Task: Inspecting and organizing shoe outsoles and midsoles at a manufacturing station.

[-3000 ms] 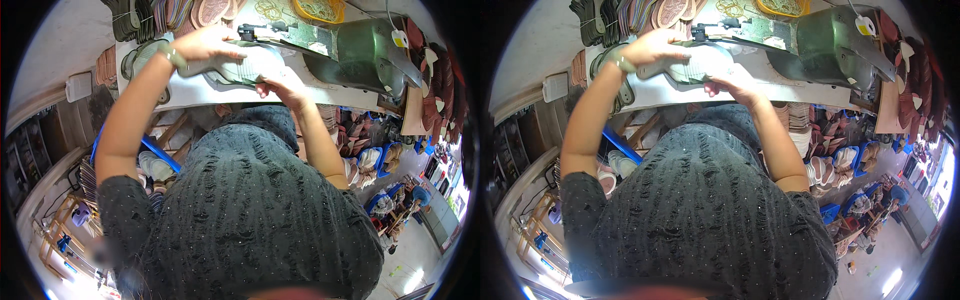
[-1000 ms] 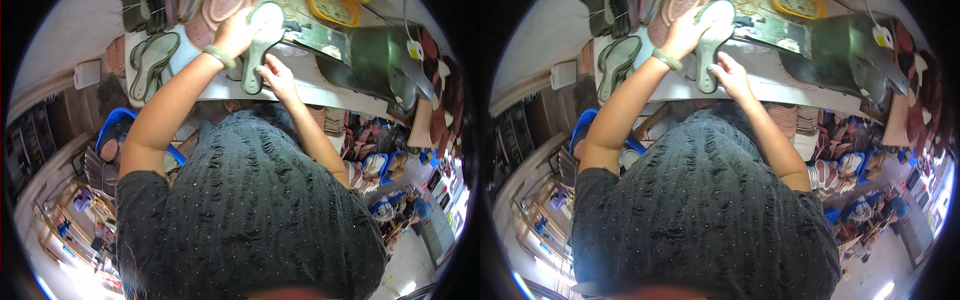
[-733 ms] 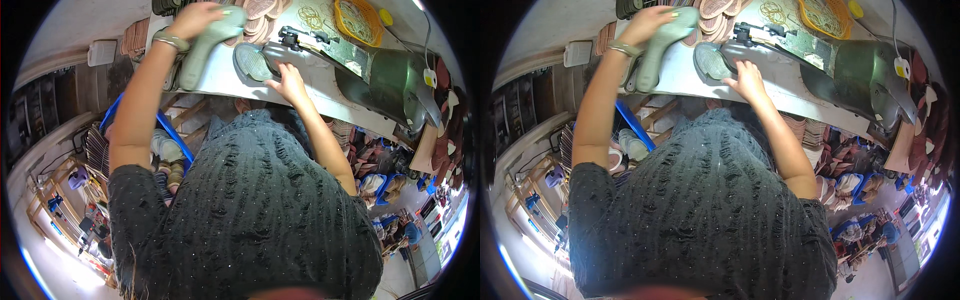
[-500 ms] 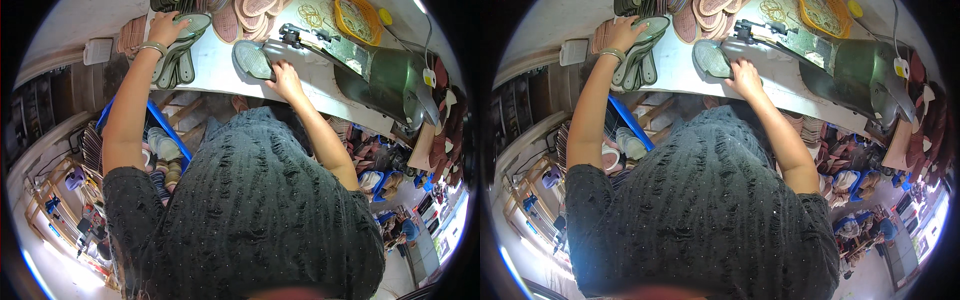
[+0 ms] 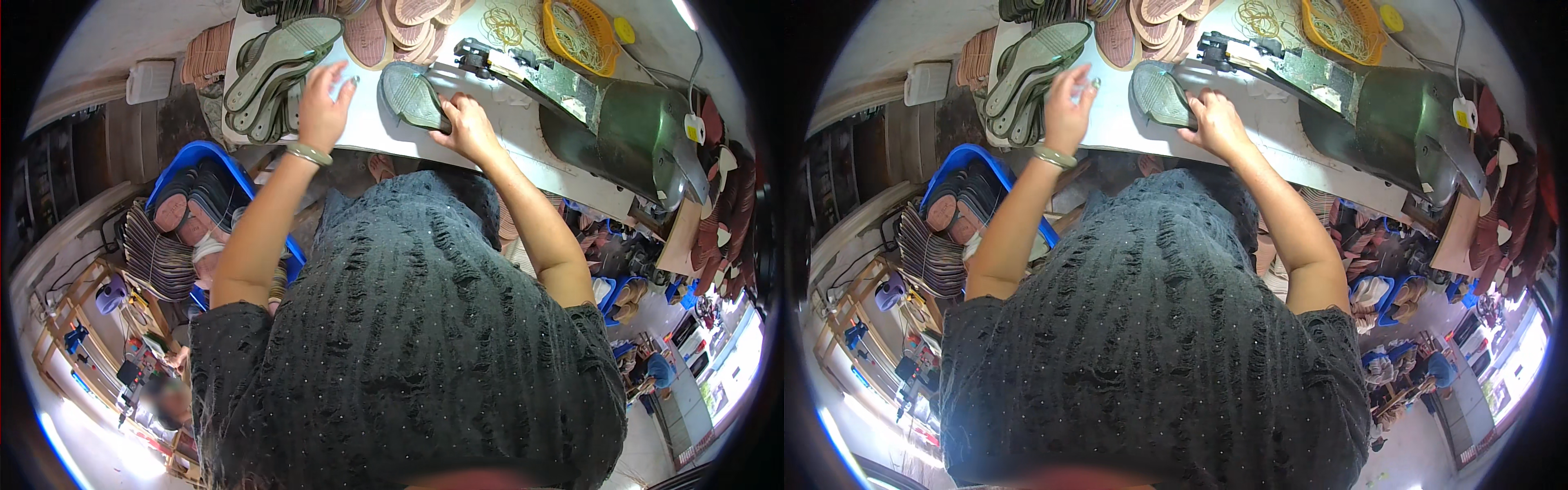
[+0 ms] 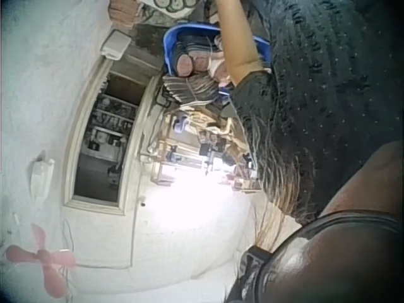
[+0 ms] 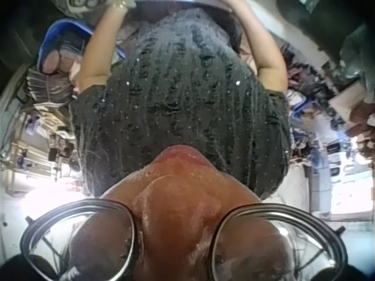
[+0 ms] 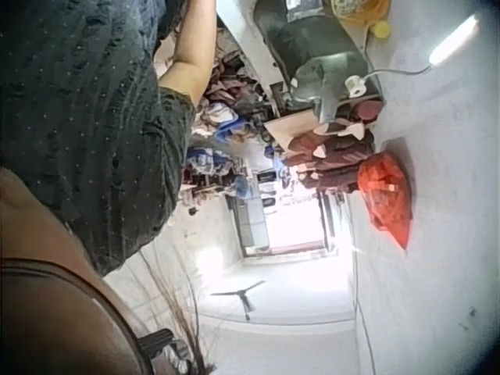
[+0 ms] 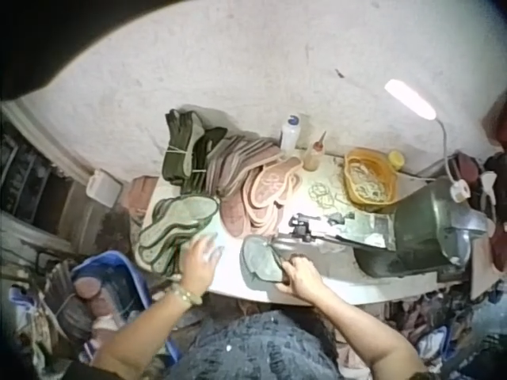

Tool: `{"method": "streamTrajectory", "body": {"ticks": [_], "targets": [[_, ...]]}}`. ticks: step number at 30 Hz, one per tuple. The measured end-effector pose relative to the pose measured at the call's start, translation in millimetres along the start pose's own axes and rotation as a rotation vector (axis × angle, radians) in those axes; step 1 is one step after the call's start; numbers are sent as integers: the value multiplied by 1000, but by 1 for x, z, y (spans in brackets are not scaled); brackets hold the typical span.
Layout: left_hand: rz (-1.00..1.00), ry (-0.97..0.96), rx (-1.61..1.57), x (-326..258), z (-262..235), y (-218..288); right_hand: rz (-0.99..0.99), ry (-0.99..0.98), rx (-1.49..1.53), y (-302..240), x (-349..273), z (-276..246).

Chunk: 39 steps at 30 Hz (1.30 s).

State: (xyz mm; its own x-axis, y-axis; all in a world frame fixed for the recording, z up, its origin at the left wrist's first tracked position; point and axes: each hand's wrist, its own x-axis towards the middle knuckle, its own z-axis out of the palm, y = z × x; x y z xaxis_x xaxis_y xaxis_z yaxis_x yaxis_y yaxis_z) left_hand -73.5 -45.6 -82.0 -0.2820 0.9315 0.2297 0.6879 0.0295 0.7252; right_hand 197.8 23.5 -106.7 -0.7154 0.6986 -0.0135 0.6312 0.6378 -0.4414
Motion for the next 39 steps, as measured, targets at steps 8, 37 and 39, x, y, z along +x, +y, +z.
{"method": "streamTrajectory", "body": {"ticks": [8,37,39], "targets": [[-821,-103,-837,-46,46,-4,40,-21,84,-4,-2,6],[-402,-652,-1084,-70,-4,49,451,-94,1303,-67,13,-30],[-437,-651,-1070,-66,-7,49,380,-55,1373,-76,11,-45]]}}
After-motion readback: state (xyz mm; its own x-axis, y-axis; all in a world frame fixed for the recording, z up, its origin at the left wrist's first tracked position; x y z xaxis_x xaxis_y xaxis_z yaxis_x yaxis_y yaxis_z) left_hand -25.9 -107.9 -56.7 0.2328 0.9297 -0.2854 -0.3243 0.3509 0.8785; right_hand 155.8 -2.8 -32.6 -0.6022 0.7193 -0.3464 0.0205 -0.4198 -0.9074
